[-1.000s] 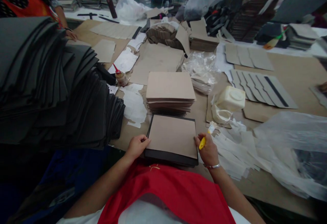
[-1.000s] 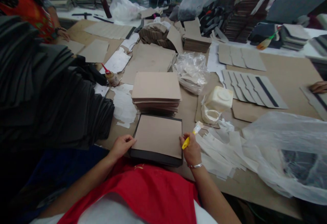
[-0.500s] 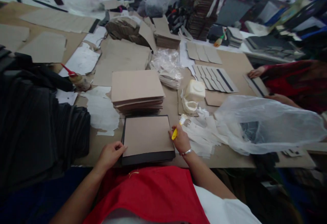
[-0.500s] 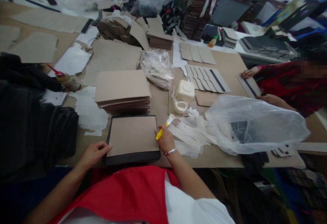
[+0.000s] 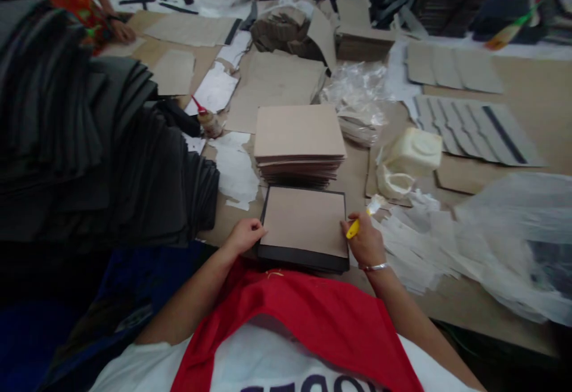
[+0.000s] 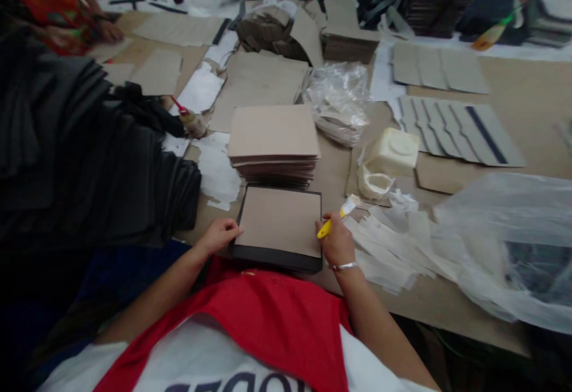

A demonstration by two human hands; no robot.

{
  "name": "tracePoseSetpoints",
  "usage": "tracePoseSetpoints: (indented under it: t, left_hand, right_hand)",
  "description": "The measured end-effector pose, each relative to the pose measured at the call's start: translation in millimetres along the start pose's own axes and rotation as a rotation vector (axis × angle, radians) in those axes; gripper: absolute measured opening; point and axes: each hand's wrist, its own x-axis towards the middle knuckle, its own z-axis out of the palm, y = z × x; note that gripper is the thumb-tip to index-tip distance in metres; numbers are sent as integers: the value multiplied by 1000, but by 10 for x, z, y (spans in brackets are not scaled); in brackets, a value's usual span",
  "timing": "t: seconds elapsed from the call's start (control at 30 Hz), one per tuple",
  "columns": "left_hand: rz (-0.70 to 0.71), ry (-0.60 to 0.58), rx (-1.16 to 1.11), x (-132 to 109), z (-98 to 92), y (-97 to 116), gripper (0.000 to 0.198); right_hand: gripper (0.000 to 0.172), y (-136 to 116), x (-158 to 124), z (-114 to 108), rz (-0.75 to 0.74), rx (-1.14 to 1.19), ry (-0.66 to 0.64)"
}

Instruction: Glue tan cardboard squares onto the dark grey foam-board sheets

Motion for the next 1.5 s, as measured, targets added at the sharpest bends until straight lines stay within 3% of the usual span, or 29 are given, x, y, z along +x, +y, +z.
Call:
tracePoseSetpoints:
  t: [0.17,0.33,0.57,0.63,0.7,0.8,0.9,1.0,1.1,1.2,1.33,1.43,1.5]
  left_hand:
    - [-16,13,-44,10,-18,-64,26]
    - [19,21,75,-10,-9,-46,23]
    - [7,-20,510,-74,-125,99,28]
    - [1,17,698,-90,-208,182,33]
    - [91,100,833,-79,-236,321,36]
    - [382,221,826,11,-52,602,28]
    - [637,252,714,187,360,770,35]
    - [706,191,709,347,698,685,46]
    - [649,191,750,400,741,466,56]
    - [571,243,762,328,582,293,60]
    - [627,302,748,103,444,194,42]
    - [719,284,712,-43,486,163,34]
    - [736,289,685,-95,530,147,31]
  right_hand:
    - [24,-28,15,6,-34,-19,4]
    - [26,-63,12,6,-18,-51,-18]
    - [26,-146,1,-62,44,-206,-74]
    - [30,-162,6,-117,31,-247,-30]
    - [32,-197,26,-139,-21,-201,55]
    - [28,-323,76,-30,-183,15,182]
    - [29,-494,125,241,-345,170,212]
    - [35,-554,153,501,-396,152,169]
    - [35,-425,148,566,-339,76,138]
    - [25,-193,90,374,-263,42,176]
    - [30,-13,-17,-179,-174,70,318]
    - [42,-195,-30,-539,-94,314,273]
    - [48,-482,7,-595,-50,548,148]
